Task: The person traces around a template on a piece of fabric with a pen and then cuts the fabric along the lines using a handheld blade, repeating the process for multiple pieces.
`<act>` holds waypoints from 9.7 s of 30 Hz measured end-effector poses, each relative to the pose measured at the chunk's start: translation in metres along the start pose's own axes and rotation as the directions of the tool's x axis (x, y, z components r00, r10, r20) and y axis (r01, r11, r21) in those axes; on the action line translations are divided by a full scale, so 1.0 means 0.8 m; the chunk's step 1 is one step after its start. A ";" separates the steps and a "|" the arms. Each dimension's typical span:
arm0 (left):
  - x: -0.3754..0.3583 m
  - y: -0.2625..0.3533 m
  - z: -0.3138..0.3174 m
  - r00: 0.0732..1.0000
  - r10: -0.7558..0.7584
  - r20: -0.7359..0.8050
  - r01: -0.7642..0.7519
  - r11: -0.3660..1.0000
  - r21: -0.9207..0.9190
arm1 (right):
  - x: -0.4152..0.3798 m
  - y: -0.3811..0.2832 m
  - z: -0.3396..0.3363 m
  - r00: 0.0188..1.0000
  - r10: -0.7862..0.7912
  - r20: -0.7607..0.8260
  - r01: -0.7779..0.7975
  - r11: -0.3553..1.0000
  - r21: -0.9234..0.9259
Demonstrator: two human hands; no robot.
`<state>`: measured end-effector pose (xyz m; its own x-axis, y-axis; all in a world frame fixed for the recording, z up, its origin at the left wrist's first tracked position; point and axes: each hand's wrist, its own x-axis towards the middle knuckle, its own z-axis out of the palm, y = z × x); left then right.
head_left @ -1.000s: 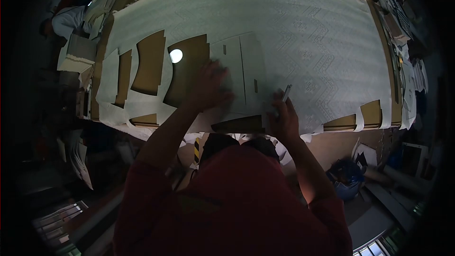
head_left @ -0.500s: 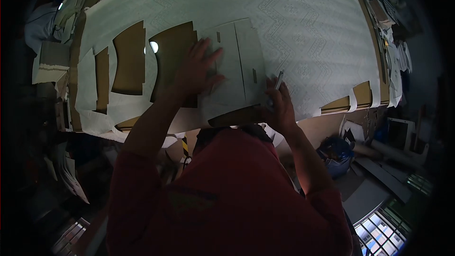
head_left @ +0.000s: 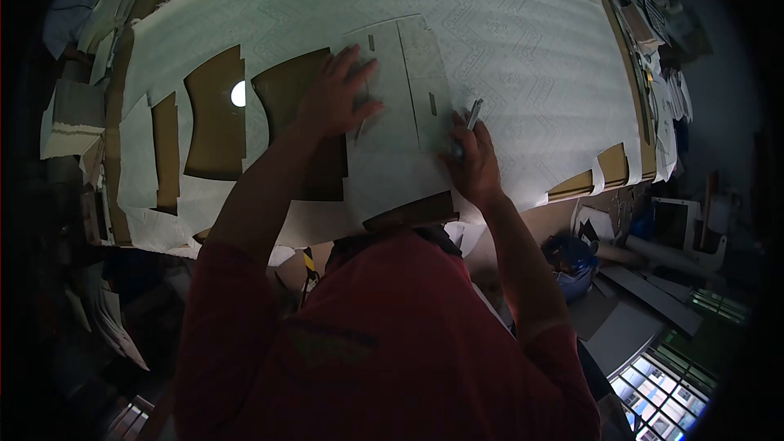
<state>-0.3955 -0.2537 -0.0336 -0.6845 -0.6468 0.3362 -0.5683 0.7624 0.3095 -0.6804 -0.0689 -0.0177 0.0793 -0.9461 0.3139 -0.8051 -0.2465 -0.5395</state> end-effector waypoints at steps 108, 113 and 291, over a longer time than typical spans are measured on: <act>0.000 -0.001 -0.006 0.997 -0.050 0.062 0.048 0.998 0.033 | 0.006 -0.029 0.024 0.995 0.005 -0.096 -0.011 0.998 -0.057; 0.000 0.002 -0.006 0.996 -0.047 0.076 0.040 0.996 0.084 | 0.005 -0.031 0.024 0.996 0.016 -0.091 -0.021 0.998 -0.054; 0.111 0.088 -0.036 0.813 -0.104 0.573 -0.053 0.967 0.250 | 0.005 -0.028 0.026 0.986 -0.044 -0.163 0.038 0.998 -0.044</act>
<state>-0.4829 -0.2583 0.0439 -0.7590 -0.5932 -0.2683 -0.6276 0.7763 0.0590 -0.6498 -0.0716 -0.0202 0.0182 -0.8874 0.4606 -0.8267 -0.2725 -0.4923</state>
